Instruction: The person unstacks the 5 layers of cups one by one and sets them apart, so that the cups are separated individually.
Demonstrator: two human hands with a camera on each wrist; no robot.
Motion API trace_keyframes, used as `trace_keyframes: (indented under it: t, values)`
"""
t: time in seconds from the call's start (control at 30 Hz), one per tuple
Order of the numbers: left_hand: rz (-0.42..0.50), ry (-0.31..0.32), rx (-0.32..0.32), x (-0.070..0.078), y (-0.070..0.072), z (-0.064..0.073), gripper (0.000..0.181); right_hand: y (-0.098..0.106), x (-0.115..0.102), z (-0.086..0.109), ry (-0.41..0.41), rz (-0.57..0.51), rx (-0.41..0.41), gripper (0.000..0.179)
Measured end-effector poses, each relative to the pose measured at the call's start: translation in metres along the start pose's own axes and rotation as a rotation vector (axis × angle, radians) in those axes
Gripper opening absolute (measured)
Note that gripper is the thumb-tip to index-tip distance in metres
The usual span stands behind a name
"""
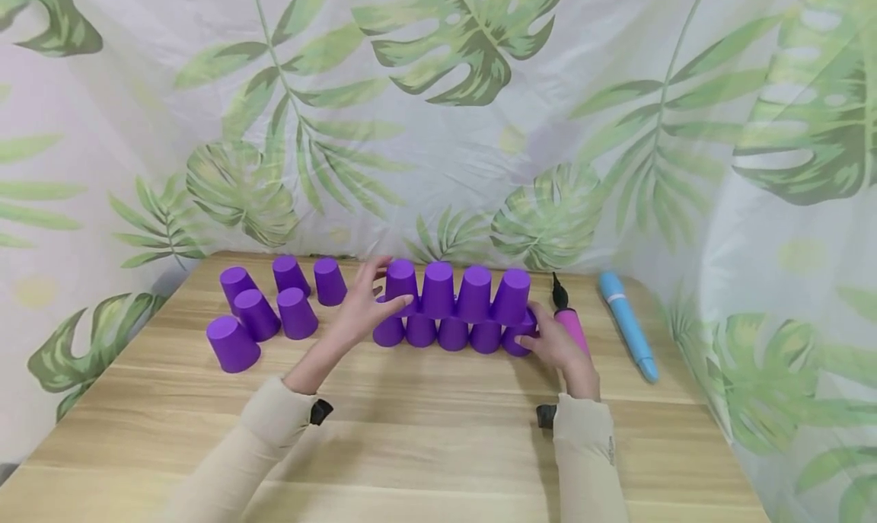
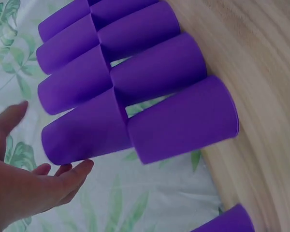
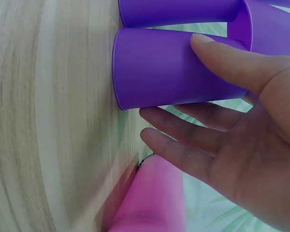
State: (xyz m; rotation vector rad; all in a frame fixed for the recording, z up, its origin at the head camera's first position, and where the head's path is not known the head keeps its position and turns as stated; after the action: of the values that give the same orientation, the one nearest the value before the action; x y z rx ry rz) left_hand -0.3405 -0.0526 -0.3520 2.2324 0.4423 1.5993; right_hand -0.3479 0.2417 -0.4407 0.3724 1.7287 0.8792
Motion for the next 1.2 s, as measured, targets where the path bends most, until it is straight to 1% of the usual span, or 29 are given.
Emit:
trace_keyframes:
  t: [0.1, 0.27, 0.37, 0.43, 0.47, 0.53, 0.63, 0.7, 0.8, 0.87, 0.97, 1.07, 1.2]
  values:
    - [-0.006, 0.029, 0.030, -0.006, -0.005, -0.003, 0.066, 0.000, 0.000, 0.001, 0.005, 0.003, 0.005, 0.066]
    - [-0.002, 0.067, 0.086, -0.015, -0.007, -0.010, 0.061, -0.001, 0.002, 0.000, 0.004, 0.003, 0.010, 0.066]
    - [-0.003, 0.073, 0.110, -0.019, -0.007, -0.014, 0.059, -0.002, 0.003, 0.000, 0.000, -0.005, 0.012, 0.066]
    - [0.013, 0.076, 0.129, -0.021, -0.003, -0.014, 0.057, -0.003, 0.002, 0.001, 0.003, -0.007, 0.010, 0.065]
    - [0.032, 0.080, 0.143, -0.021, 0.001, -0.013, 0.056, -0.003, 0.002, 0.001, 0.004, -0.008, 0.006, 0.065]
    - [0.070, 0.088, 0.185, -0.021, 0.015, -0.012, 0.057, -0.004, 0.002, 0.001, 0.002, -0.024, -0.003, 0.065]
    - [0.126, 0.087, 0.261, -0.018, 0.041, -0.010, 0.057, -0.003, 0.002, 0.000, 0.003, -0.025, -0.004, 0.064]
    - [0.127, 0.087, 0.303, -0.019, 0.058, -0.011, 0.057, 0.001, 0.003, 0.000, 0.000, -0.022, 0.007, 0.064]
    - [0.093, 0.102, 0.341, -0.028, 0.077, -0.008, 0.057, 0.003, 0.005, -0.001, -0.010, -0.012, 0.016, 0.065]
    - [0.059, 0.126, 0.358, -0.036, 0.086, -0.002, 0.057, 0.003, 0.005, -0.001, -0.010, -0.001, 0.012, 0.065]
    - [0.008, 0.157, 0.379, -0.050, 0.096, 0.010, 0.057, 0.002, 0.004, -0.001, -0.005, 0.010, 0.000, 0.066]
    - [-0.049, 0.186, 0.387, -0.060, 0.103, 0.022, 0.057, 0.002, 0.004, -0.002, -0.003, 0.007, 0.001, 0.065]
    - [-0.134, 0.234, 0.363, -0.074, 0.113, 0.035, 0.058, 0.003, 0.003, -0.001, 0.002, 0.001, 0.013, 0.063]
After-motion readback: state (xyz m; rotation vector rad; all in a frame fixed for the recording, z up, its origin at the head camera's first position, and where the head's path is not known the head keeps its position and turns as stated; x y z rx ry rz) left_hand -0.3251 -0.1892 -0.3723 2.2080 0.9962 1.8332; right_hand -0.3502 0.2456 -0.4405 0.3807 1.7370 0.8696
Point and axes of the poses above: each hand's wrist, its own z-axis away from the middle knuckle, its own y-axis out of the back of the hand, x = y × z, the point moved 10 cm from there along -z, towards the middle knuckle, and after that the axes turned 6 degrees about y, right-handed, at the moved point
